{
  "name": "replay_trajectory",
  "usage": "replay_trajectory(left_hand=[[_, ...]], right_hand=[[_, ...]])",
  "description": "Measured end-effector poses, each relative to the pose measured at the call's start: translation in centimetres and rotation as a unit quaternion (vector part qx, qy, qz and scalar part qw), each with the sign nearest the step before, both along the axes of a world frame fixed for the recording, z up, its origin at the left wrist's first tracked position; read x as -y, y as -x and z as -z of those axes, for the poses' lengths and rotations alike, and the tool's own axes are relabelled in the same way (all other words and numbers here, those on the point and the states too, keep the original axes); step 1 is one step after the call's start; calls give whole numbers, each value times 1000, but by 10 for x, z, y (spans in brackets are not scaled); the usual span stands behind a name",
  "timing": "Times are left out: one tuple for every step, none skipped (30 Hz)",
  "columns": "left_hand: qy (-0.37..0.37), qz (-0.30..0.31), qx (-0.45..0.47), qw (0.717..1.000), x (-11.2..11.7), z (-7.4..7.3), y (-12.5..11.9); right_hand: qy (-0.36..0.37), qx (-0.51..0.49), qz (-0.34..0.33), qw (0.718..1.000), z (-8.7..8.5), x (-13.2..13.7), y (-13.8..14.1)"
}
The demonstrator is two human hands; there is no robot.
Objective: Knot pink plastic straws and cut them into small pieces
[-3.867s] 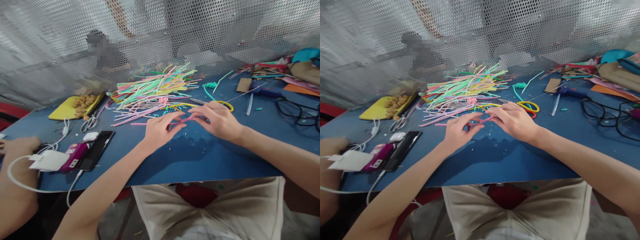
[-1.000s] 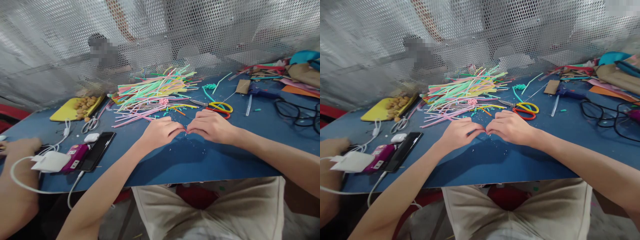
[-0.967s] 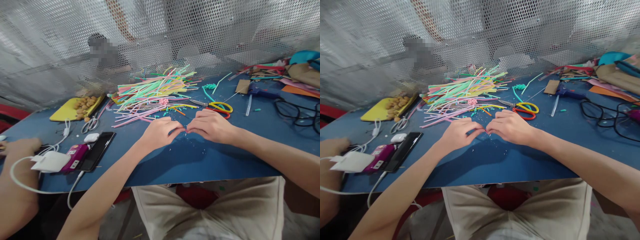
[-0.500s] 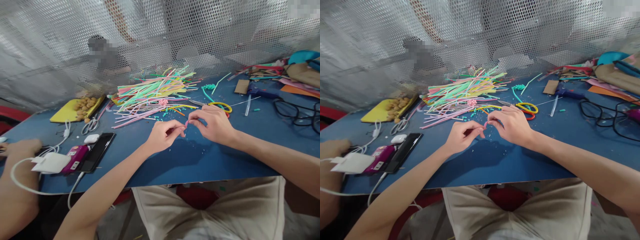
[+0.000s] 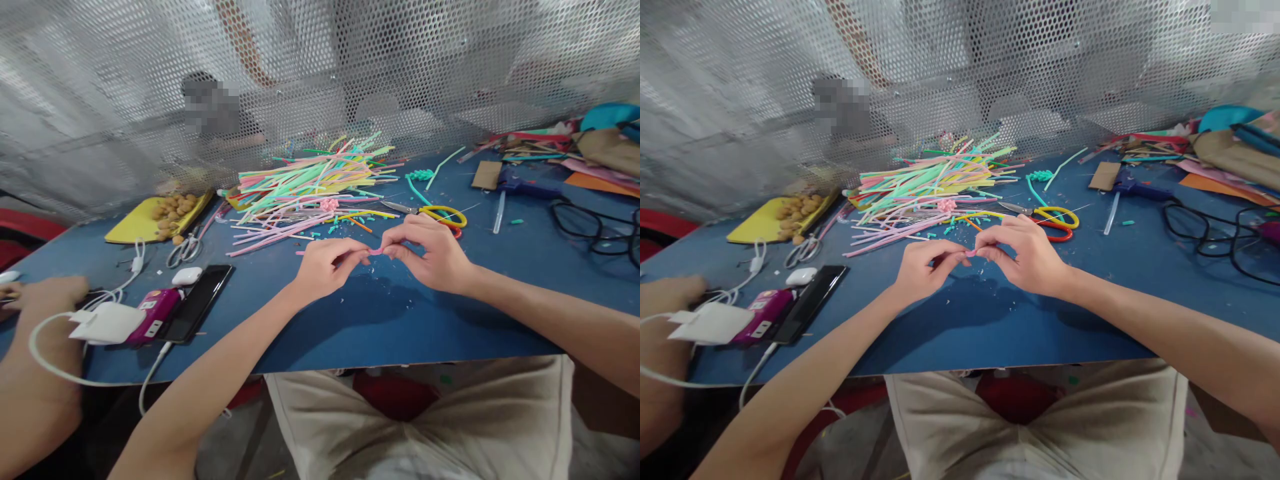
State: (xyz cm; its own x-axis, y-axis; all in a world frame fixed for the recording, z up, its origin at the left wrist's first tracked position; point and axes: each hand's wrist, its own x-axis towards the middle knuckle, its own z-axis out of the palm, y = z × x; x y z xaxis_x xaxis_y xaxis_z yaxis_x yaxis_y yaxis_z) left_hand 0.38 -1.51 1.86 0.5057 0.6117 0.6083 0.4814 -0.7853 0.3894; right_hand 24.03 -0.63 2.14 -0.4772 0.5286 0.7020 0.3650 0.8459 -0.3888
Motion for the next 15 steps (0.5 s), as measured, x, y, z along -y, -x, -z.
replay_trajectory(left_hand=[[-13,1,-6,1000,-2,-1,2],[-27,4,-18,999,-3,-2,4],[-42,5,-34,999,-4,-3,6],[-58,4,-55,997,-5,-4,8],[-74,0,-80,994,-6,-5,10],[-90,-7,-105,990,-6,-6,11],[-102,-16,-129,986,-6,-7,11],[-112,-27,-148,982,-5,-7,11],[-118,-37,-159,980,-3,-8,9],[-119,-45,-161,979,0,-9,7],[-114,-51,-155,980,2,-9,5],[-103,-56,-143,983,5,-10,2],[-90,-59,-128,986,8,-11,-1],[-75,-60,-110,989,10,-11,-4],[-59,-60,-92,992,13,-12,-6]], right_hand=[[5,7,-23,1000,-1,-1,-1],[6,18,-44,999,-1,-3,-2],[1,36,-60,998,-2,-4,-4],[-11,58,-70,996,-2,-6,-5],[-31,84,-71,993,-1,-8,-6],[-55,108,-63,991,-1,-10,-6],[-82,131,-49,987,0,-11,-7],[-108,149,-29,982,1,-12,-7],[-132,162,-7,978,2,-13,-7],[-152,171,18,973,2,-13,-6],[-168,175,43,969,3,-12,-6],[-181,176,67,965,3,-12,-6],[-190,173,89,962,3,-12,-5],[-194,168,110,960,3,-11,-5],[-194,159,128,960,3,-11,-5]])
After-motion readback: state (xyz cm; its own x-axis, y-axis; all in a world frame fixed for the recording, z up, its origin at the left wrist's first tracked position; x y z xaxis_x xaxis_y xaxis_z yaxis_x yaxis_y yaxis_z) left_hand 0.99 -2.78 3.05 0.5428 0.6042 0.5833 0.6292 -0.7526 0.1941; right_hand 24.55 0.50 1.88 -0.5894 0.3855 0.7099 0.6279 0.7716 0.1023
